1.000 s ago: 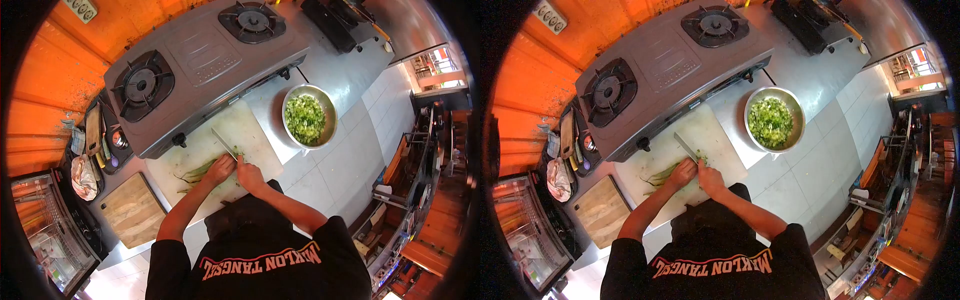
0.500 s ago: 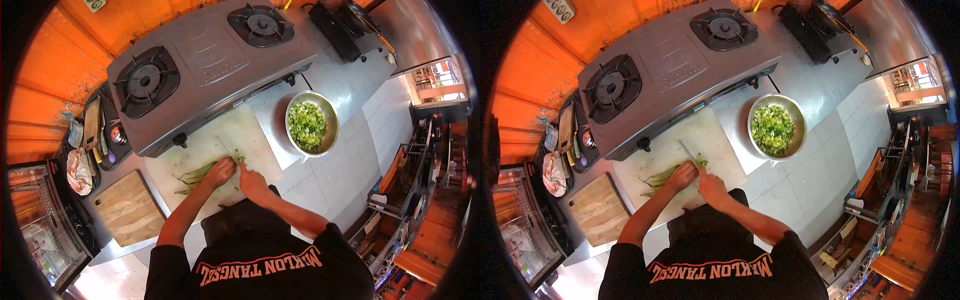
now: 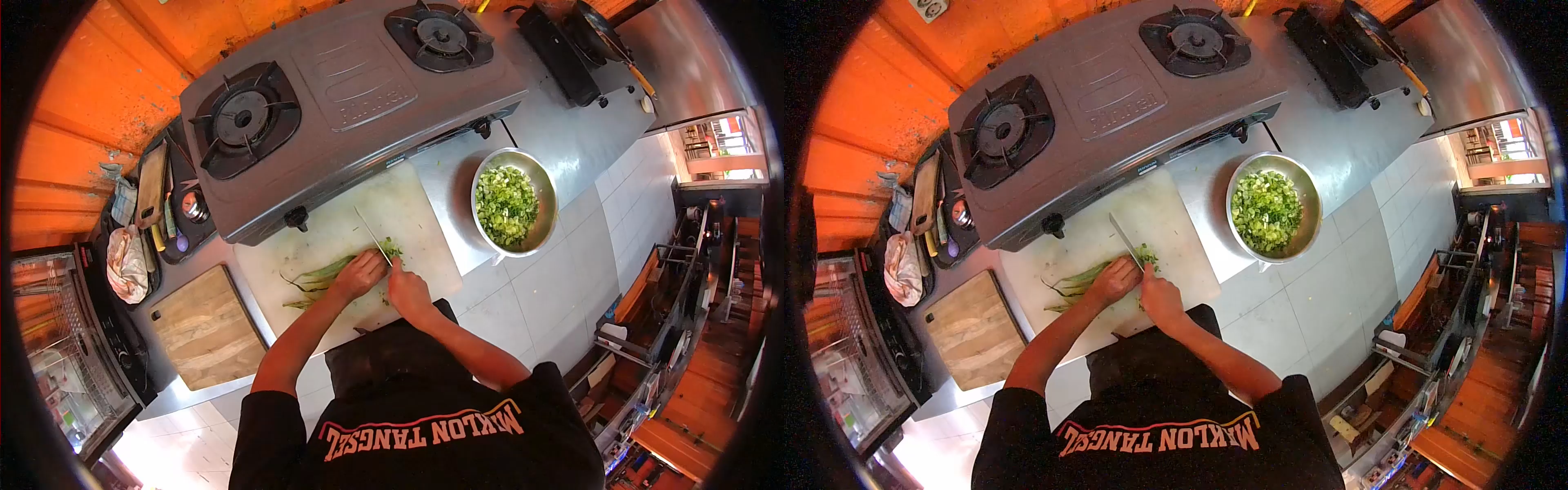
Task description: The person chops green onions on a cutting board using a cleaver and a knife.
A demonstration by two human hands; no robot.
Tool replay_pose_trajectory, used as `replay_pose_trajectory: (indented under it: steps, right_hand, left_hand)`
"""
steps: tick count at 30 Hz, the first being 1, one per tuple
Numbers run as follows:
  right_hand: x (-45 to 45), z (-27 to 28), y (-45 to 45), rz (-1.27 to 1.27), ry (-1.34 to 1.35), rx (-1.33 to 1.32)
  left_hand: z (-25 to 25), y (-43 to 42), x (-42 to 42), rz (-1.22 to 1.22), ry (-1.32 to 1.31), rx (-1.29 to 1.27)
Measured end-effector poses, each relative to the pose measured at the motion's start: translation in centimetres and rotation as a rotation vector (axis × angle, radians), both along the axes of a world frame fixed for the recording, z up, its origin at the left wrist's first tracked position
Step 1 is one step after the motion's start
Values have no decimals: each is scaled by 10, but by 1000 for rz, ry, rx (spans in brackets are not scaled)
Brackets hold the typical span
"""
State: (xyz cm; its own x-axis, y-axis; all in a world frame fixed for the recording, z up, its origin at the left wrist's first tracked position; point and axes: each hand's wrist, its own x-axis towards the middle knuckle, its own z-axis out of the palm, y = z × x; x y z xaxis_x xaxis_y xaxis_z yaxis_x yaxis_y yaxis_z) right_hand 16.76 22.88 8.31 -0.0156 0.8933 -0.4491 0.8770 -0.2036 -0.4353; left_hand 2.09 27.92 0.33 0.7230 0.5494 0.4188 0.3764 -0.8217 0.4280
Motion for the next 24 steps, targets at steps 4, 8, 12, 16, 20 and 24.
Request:
replay_pose_trajectory:
  steps: [4, 8, 12, 16, 20, 24]
  right_hand:
    - [3, 1, 2, 15, 0, 37]
    - [6, -2, -8, -4, 35, 41]
    - [-1, -16, 5, -41, 9, 72]
    - [-1, -14, 8, -19, 47, 93]
    - [-2, -13, 7, -10, 30, 110]
    - [0, -14, 6, 10, 29, 106]
  left_hand:
    - [-4, -4, 1, 9, -64, 39]
    - [-5, 1, -3, -32, -53, 8]
    - [0, -7, -3, -34, -31, 12]
    - [10, 3, -2, -35, -37, -20]
    - [8, 4, -4, -46, -16, -75]
    - [10, 2, -4, -39, -7, -54]
